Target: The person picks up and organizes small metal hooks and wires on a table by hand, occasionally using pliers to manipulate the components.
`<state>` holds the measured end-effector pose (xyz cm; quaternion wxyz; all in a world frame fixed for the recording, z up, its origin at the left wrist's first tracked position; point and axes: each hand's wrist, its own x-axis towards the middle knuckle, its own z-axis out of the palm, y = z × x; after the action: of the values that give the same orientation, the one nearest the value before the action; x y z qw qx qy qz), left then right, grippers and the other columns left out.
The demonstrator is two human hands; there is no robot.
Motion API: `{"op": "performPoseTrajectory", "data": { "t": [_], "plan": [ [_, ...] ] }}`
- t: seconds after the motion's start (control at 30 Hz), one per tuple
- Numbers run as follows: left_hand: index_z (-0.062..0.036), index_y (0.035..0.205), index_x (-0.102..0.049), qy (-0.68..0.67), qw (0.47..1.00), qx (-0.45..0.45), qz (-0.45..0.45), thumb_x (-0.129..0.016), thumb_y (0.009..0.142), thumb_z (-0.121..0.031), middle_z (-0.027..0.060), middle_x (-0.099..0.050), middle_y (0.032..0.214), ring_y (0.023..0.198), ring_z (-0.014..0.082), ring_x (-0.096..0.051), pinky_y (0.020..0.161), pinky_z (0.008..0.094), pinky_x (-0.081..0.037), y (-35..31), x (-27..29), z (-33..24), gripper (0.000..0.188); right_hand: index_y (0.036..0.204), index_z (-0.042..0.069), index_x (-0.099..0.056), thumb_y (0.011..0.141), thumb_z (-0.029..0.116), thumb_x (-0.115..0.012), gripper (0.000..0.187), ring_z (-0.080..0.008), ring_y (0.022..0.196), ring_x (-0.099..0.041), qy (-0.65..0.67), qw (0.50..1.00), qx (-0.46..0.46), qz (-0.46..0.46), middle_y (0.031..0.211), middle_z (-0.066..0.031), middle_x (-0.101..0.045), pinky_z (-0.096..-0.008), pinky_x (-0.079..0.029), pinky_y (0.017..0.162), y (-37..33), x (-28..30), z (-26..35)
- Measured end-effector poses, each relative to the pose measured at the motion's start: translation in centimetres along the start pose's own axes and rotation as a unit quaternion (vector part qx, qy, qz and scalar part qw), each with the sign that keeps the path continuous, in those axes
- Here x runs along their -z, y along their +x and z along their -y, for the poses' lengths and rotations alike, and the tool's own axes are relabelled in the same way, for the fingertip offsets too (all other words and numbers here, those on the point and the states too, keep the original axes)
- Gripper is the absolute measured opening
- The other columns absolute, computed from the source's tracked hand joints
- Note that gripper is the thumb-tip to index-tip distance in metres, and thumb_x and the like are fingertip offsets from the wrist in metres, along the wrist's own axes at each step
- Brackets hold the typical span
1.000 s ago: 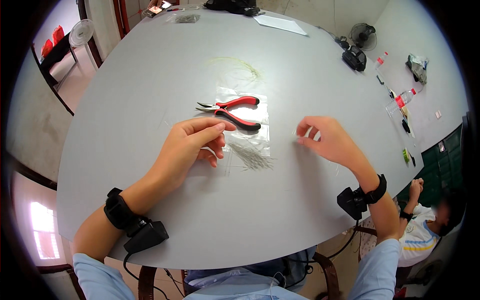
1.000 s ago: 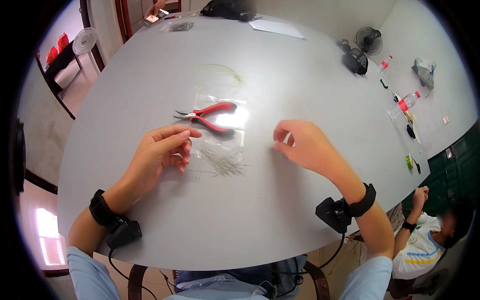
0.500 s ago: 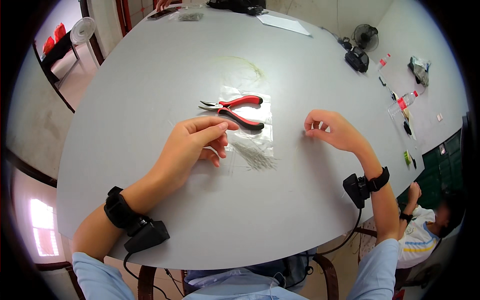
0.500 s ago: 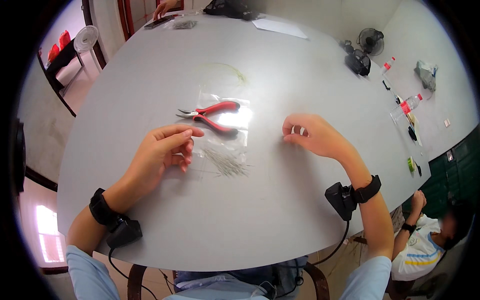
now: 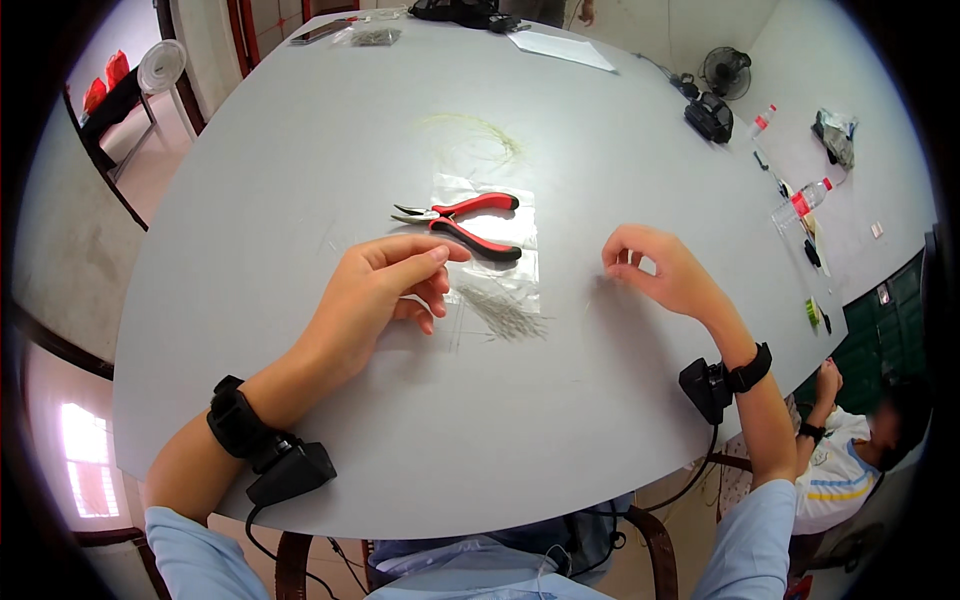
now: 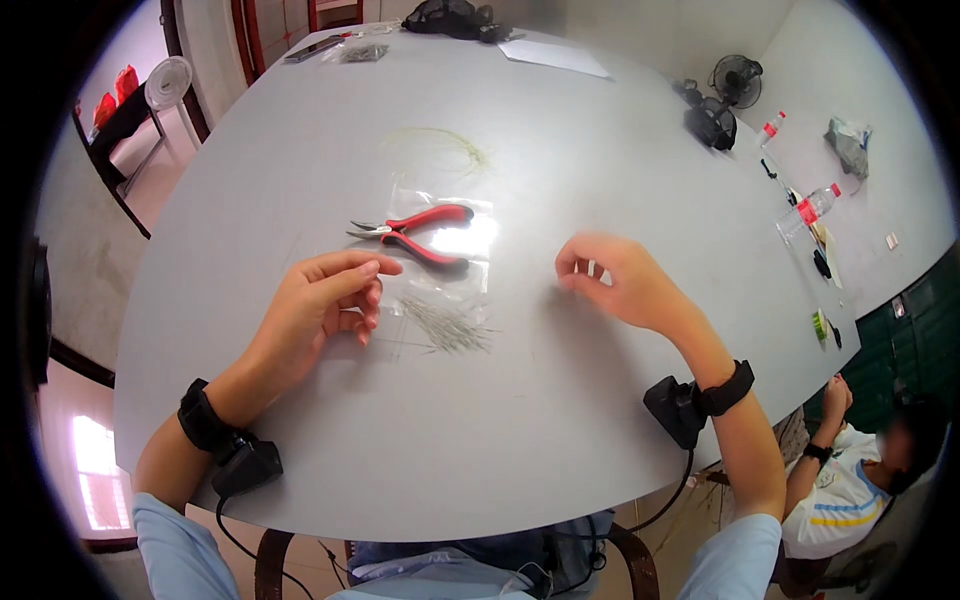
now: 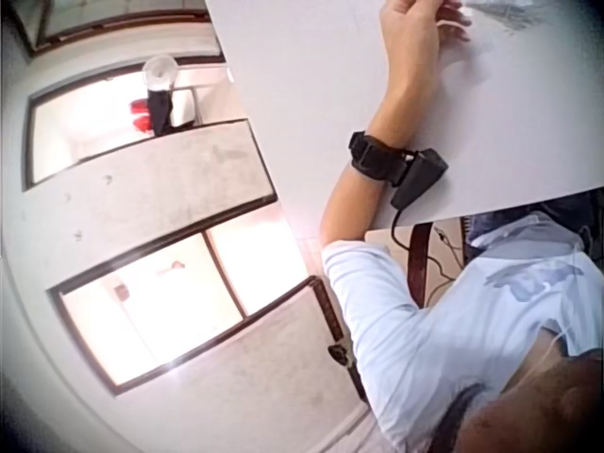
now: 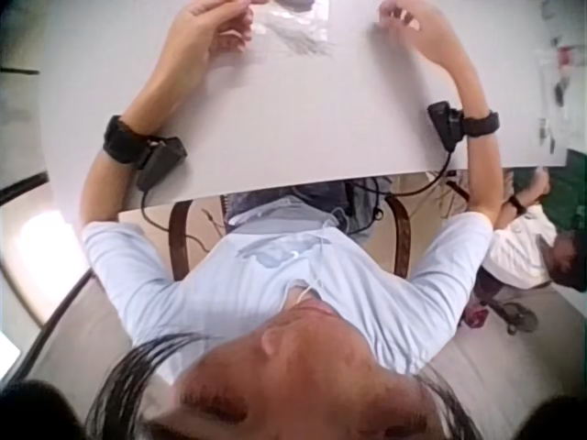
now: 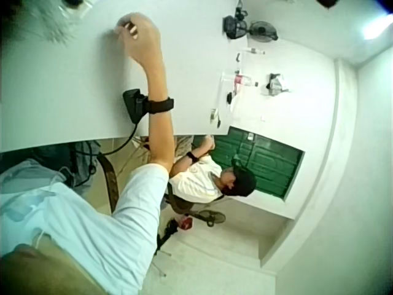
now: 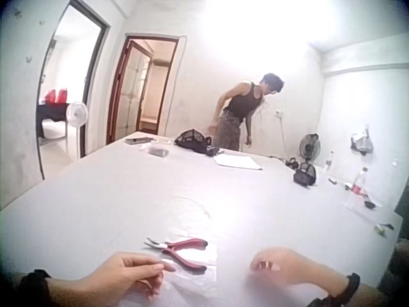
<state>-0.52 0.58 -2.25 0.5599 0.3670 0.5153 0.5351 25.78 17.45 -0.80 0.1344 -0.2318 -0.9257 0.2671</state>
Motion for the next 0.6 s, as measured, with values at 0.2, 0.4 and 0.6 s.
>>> {"op": "performPoseTrajectory", "data": {
  "t": [0.2, 0.4, 0.6],
  "plan": [
    [-0.0021, 0.103, -0.062, 0.013, 1.000, -0.007, 0.002, -0.053, 0.090, -0.020, 0.0005, -0.056, 0.077, 0.064, 0.0085, -0.055, 0.054, 0.0219, -0.045, -0.1, 0.0, 0.1, 0.024, 0.084, 0.005, -0.055, 0.083, 0.004, -0.055, 0.001, -0.0110, 0.067, -0.053, -0.034, 0.999, -0.014, 0.009, 0.072, 0.0001, -0.056, -0.0249, -0.042, 0.057, 1.3, 1.5, 1.7],
    [-0.0007, 0.109, -0.059, 0.039, 0.998, -0.045, 0.034, -0.052, 0.091, -0.020, 0.0089, -0.060, 0.104, 0.069, 0.0098, -0.059, 0.054, 0.0206, -0.048, -0.3, -0.3, -0.1, 0.027, 0.084, 0.002, -0.054, 0.083, 0.003, -0.052, 0.003, -0.0085, 0.060, -0.052, 0.043, 0.995, -0.087, 0.034, 0.068, -0.0018, -0.057, -0.0224, -0.041, 0.053, 1.2, 4.6, 3.3],
    [0.0004, 0.112, -0.057, 0.017, 0.997, -0.042, 0.055, -0.051, 0.092, -0.020, 0.0100, -0.060, 0.109, 0.070, 0.0099, -0.060, 0.054, 0.0205, -0.049, -0.2, -0.2, 0.1, 0.029, 0.088, 0.001, -0.056, 0.080, 0.002, -0.051, 0.010, -0.0066, 0.057, -0.051, -0.026, 0.990, -0.132, -0.031, 0.067, -0.0027, -0.059, -0.0198, -0.041, 0.049, 0.3, 8.0, 4.2]
  ]
}}
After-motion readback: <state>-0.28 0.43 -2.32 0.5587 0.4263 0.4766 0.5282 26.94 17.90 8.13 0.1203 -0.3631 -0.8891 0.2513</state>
